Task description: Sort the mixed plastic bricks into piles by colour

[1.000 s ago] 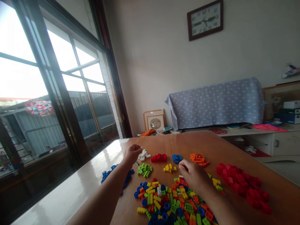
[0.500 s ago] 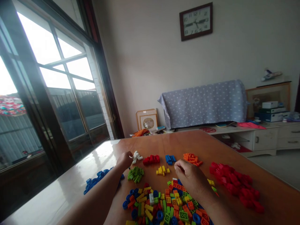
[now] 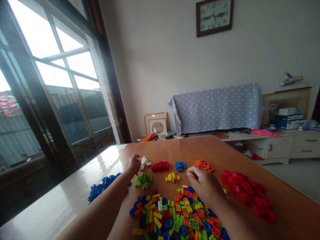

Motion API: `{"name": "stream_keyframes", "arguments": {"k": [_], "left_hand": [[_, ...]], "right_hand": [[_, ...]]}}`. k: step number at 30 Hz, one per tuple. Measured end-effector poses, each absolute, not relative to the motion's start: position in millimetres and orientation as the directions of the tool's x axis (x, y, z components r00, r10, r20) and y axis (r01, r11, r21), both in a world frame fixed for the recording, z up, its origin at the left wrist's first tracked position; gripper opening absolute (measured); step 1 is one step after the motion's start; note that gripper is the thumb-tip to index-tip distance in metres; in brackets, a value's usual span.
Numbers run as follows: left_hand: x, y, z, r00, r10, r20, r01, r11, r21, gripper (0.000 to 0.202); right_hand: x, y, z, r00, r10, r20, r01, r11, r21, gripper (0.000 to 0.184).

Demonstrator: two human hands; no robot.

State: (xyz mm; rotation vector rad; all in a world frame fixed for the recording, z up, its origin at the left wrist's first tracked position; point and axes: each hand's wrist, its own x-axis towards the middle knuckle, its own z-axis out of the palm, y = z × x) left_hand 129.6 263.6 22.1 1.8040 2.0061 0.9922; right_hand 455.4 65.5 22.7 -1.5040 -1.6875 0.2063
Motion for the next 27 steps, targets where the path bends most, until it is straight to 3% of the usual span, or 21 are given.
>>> {"name": "stream_keyframes", "arguments": {"k": [9,15,20,27], "left_hand": [[127.5,212.4,59.9,-0.199,0.940,0.276,0.558,-0.123,0.821,0.039],[124.3,178.4,57.7,-0.173,0.955,0.240,0.500,-0.125,0.857,0.038],[113.9,189.4,45.3,-0.194,0.967,0.163,0.604,-0.013,0.797,0.034],[105.8,224.6,36.3,-0.171,0.981,0.088,0.782,0.081,0.618,0.026]], "right_hand": [[455.5,65.4,21.4,0.066,0.878,0.474,0.739,0.277,-0.615,0.031],[455.7,62.7,22.1,0.044,0.885,0.464,0.745,0.280,-0.605,0.036],[456.5,64.7,22.1,0.063,0.877,0.476,0.742,0.278,-0.610,0.031],[459.5,68.9,18.7,0.068,0.874,0.482,0.749,0.274,-0.603,0.029]]}}
